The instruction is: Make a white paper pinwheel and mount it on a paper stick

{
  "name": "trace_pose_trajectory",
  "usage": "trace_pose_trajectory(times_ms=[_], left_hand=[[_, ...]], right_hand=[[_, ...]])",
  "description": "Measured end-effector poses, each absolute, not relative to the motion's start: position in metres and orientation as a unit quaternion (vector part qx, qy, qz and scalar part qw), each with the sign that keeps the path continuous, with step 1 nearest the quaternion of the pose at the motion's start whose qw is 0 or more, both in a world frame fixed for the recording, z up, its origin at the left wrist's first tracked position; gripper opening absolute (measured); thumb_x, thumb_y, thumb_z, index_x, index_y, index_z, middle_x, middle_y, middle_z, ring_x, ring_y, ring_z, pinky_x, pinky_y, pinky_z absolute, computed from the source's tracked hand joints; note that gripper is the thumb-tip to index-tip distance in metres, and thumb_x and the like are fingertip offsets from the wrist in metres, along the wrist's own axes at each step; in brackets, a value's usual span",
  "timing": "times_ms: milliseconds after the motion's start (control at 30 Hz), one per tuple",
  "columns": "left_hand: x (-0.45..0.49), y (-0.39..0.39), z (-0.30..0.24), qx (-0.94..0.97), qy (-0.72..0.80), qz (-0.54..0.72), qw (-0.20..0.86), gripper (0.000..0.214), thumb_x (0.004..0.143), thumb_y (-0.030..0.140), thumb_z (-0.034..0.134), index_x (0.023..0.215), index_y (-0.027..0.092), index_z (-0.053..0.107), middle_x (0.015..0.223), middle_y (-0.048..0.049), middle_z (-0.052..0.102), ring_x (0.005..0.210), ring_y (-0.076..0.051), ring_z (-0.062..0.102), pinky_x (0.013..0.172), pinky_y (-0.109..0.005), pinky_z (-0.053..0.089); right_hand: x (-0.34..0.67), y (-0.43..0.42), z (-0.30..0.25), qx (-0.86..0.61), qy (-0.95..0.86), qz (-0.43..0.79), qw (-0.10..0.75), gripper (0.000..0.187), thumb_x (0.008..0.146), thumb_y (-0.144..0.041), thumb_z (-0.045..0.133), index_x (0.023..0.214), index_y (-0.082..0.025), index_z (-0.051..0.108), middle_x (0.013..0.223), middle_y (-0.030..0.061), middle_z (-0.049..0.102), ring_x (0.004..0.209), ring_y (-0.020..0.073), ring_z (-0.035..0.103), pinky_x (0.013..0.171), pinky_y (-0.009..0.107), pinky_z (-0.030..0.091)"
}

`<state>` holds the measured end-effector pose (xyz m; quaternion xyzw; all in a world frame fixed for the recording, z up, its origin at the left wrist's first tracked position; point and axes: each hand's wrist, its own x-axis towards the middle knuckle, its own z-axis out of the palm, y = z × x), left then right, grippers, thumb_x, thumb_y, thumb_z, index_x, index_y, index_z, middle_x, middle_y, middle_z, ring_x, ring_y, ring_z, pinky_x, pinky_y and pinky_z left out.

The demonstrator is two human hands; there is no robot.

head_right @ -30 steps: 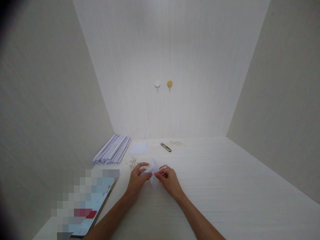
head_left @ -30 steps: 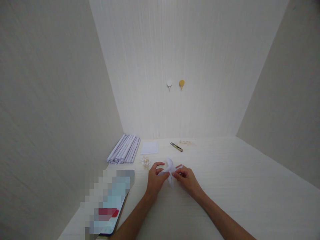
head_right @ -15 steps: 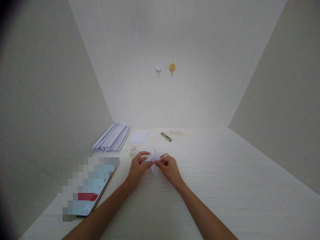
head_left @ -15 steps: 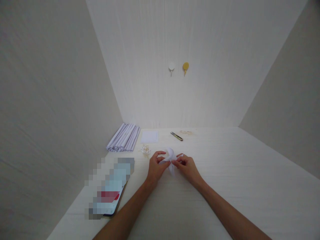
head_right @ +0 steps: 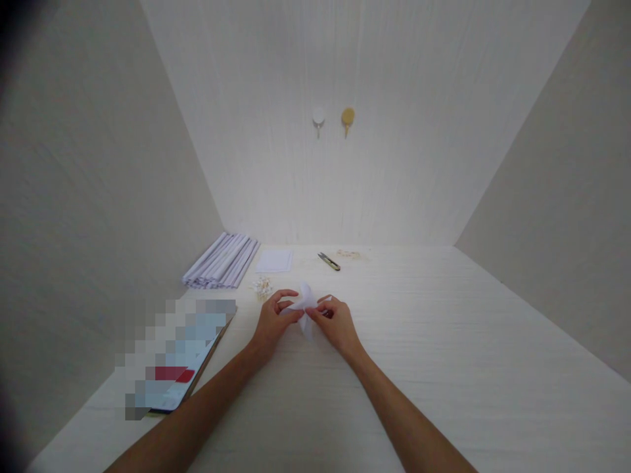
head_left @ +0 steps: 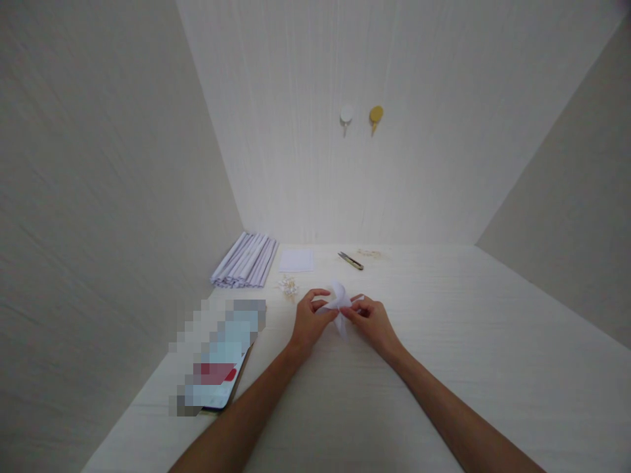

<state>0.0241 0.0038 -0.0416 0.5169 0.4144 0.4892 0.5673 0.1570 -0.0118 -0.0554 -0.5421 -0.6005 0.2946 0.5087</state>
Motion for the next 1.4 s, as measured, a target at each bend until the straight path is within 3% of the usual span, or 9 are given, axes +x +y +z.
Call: trace_pose_trajectory(times_ms=[1200,1400], left_hand=[[0.0251,0.0035,-0.0385,0.526,0.414,0.482,0.565,0.037,0.050,0.016,0.064,0.085,0.015,0.049,0.057,0.0023,0.062,0.048,-0.010,0.055,0.047,-0.019,0.039],[0.0288,0.0008,-0.0379,0.513,0.424,0.501,0.553,0.034,0.050,0.013,0.062,0.081,0.016,0.048,0.058,0.0014,0.062,0.052,-0.012,0.056,0.050,-0.020,0.040]], right_hand=[[0.1576,-0.0136,-0.0519,-0.552,-0.596,0.291,0.506,0.018,0.062,-0.029,0.058,0.050,-0.016,0.057,0.065,0.0015,0.053,0.046,0.0086,0.043,0.043,0.022,0.034],[0.1545,-0.0161,-0.0474,-0.527,-0.544,0.343,0.557,0.019,0.058,-0.025,0.061,0.053,-0.018,0.044,0.068,0.0005,0.050,0.057,0.0115,0.048,0.048,0.022,0.039]])
